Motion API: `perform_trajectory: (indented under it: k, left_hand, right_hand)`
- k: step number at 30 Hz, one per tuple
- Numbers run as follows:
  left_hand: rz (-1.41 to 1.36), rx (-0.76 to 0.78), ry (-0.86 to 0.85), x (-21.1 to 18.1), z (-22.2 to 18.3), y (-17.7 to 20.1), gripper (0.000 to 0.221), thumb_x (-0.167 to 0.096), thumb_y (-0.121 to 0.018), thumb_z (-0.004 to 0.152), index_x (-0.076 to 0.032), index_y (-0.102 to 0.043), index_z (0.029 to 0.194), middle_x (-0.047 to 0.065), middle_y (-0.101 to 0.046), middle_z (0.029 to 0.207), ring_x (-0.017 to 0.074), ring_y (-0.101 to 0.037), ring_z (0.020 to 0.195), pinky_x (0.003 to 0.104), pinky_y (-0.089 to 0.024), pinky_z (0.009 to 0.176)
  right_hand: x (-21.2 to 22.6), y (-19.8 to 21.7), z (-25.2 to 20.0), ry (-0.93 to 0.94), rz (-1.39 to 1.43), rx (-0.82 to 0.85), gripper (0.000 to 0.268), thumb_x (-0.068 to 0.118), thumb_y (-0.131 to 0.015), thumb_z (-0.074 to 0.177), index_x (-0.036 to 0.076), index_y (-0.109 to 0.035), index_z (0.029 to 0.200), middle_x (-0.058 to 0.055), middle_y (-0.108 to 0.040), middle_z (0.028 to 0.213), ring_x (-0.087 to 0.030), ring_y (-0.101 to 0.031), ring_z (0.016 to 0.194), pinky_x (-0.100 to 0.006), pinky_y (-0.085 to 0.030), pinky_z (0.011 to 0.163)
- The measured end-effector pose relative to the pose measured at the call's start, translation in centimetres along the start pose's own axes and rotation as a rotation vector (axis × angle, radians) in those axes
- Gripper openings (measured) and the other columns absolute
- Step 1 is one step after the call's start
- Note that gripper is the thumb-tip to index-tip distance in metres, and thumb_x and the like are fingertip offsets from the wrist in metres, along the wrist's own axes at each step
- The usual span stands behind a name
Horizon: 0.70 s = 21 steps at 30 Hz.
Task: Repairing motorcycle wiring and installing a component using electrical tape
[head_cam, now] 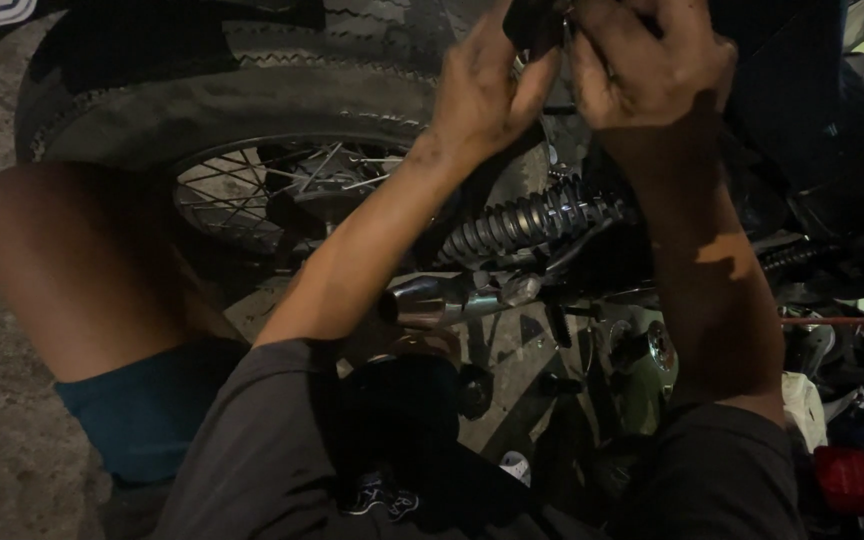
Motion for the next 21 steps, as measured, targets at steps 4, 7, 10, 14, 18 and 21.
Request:
perform_trajectory:
  k: [4, 7, 10, 14, 18, 21]
  left_hand:
    - [-0.117, 0.011, 0.087, 0.6, 0.1, 0.1, 0.025, -0.023, -0.061, 0.114, -0.013, -0.054, 0.136, 0.006, -0.061, 0.091, 0.0225, -0.056, 0.071, 0.04, -0.044, 0.065]
    - [-0.122, 0.025, 0.114, 0.8, 0.4, 0.0, 0.033, -0.026, -0.063, 0.114, -0.014, -0.053, 0.143, 0.008, -0.068, 0.101, 0.0268, -0.068, 0.083, 0.041, -0.054, 0.074]
    - [-0.097, 0.023, 0.08, 0.4, 0.7, 0.2, 0.029, -0.024, -0.064, 0.113, -0.011, -0.055, 0.136, 0.01, -0.07, 0.105, 0.0282, -0.073, 0.086, 0.041, -0.058, 0.076]
    - [-0.1, 0.038, 0.073, 0.2, 0.7, 0.5, 0.032, -0.018, -0.071, 0.111, -0.012, -0.054, 0.136, 0.007, -0.064, 0.099, 0.0245, -0.066, 0.082, 0.039, -0.054, 0.072]
    - [-0.098, -0.008, 0.035, 0.2, 0.6, 0.2, 0.033, -0.016, -0.07, 0.11, -0.011, -0.053, 0.139, 0.007, -0.066, 0.101, 0.0241, -0.067, 0.086, 0.039, -0.057, 0.076]
    - [-0.087, -0.034, 0.035, 0.5, 0.3, 0.1, 0.034, -0.02, -0.075, 0.112, -0.013, -0.058, 0.14, 0.006, -0.074, 0.11, 0.0236, -0.077, 0.094, 0.037, -0.066, 0.082]
  right_hand:
    - [0.3, 0.5, 0.1, -0.043, -0.04, 0.095, 0.019, 0.0, -0.088, 0.114, 0.001, -0.088, 0.133, -0.017, -0.067, 0.123, -0.029, -0.076, 0.098, -0.036, -0.065, 0.075]
    - [0.2, 0.4, 0.1, -0.045, -0.057, 0.103, 0.019, 0.001, -0.088, 0.113, 0.002, -0.088, 0.132, -0.015, -0.067, 0.123, -0.027, -0.076, 0.096, -0.035, -0.065, 0.073]
    - [0.3, 0.5, 0.2, -0.029, -0.053, 0.081, 0.022, -0.003, -0.09, 0.113, 0.001, -0.087, 0.134, -0.013, -0.064, 0.119, -0.025, -0.071, 0.089, -0.033, -0.062, 0.07]
    - [0.3, 0.2, 0.3, -0.03, -0.052, 0.066, 0.017, -0.002, -0.089, 0.113, -0.003, -0.088, 0.13, -0.014, -0.063, 0.115, -0.026, -0.067, 0.088, -0.034, -0.06, 0.066]
    - [0.2, 0.0, 0.4, -0.004, -0.057, 0.049, 0.007, 0.002, -0.084, 0.113, -0.002, -0.087, 0.118, -0.015, -0.068, 0.117, -0.024, -0.072, 0.088, -0.032, -0.06, 0.068]
    - [-0.3, -0.5, -0.2, -0.024, -0.027, 0.043, 0.01, -0.002, -0.089, 0.112, -0.003, -0.087, 0.122, -0.017, -0.069, 0.114, -0.024, -0.073, 0.085, -0.033, -0.062, 0.065]
Point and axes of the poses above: each hand's wrist, its own z-axis towards the middle knuckle, its own y-axis out of the back of the hand, x = y × z, the point moved 3 cm from there along z, towards the middle knuckle
